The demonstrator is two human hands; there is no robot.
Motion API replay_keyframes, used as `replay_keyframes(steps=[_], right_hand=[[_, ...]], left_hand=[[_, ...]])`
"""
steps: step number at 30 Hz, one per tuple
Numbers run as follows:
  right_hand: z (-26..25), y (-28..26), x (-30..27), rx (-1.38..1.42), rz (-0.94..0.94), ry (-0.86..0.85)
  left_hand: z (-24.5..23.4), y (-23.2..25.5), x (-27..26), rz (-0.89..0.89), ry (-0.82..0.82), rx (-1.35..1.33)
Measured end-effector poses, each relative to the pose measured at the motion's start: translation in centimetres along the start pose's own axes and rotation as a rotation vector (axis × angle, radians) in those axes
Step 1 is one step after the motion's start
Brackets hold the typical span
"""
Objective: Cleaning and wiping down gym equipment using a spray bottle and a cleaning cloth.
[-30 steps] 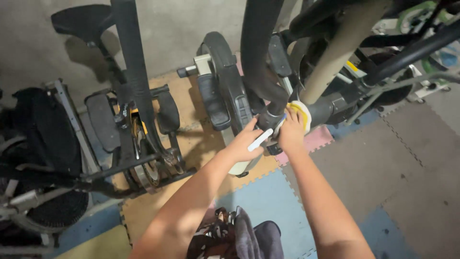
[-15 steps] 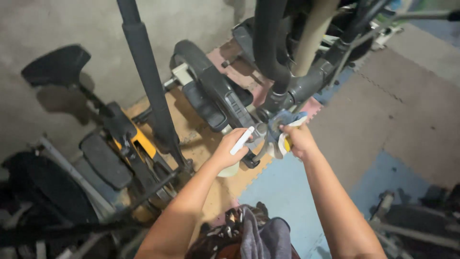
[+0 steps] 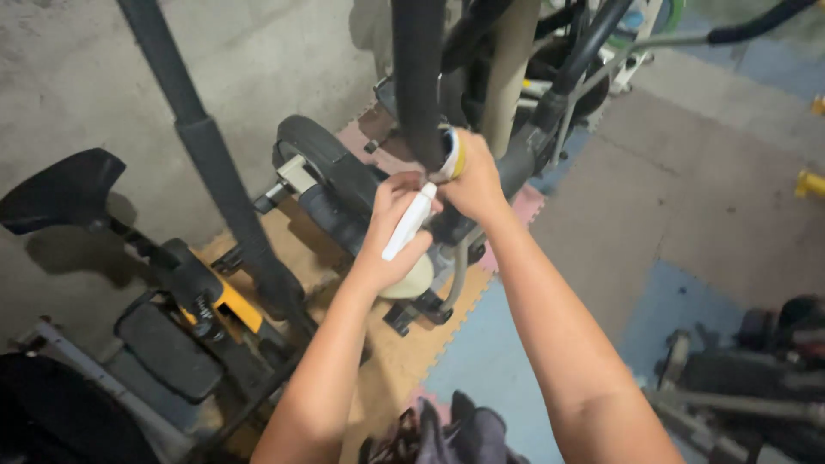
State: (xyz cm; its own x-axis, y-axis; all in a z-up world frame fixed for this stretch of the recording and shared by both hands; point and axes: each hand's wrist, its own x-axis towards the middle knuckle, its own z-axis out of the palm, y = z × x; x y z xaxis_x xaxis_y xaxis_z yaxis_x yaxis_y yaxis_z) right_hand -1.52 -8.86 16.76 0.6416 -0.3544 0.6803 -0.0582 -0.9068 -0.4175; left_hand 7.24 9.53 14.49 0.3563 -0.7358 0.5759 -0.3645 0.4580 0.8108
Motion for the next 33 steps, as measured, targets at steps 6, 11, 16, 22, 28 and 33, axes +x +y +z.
replay_keyframes(steps=[6, 11, 16, 22, 28, 33], right_hand=[[-0.8, 8.7, 0.6, 0.466, 0.325, -0.477], [3.0, 14.6, -3.6, 0.747, 0.520, -0.439], [5.7, 16.7, -7.7, 0.717, 0.556, -0.263], [4.4, 9.3, -7.6, 0.501, 0.479, -0.101], [6.2, 9.1, -11.8, 0.235, 0.392, 0.130], [5.1, 7.0, -15.6, -0.051, 0.244, 0.045]], left_hand=[[1.4, -1.0, 2.8, -0.095, -0.086, 0.171], [3.1, -1.1, 4.5, -0.113, -0.010, 0.093], [5.2, -2.5, 4.6, 0.037, 0.041, 0.147], [6.1, -3.3, 4.9, -0.020, 0.110, 0.213], [5.2, -3.1, 4.9, 0.122, 0.071, 0.202], [3.9, -3.1, 5.0, 0.097, -0.005, 0.267]])
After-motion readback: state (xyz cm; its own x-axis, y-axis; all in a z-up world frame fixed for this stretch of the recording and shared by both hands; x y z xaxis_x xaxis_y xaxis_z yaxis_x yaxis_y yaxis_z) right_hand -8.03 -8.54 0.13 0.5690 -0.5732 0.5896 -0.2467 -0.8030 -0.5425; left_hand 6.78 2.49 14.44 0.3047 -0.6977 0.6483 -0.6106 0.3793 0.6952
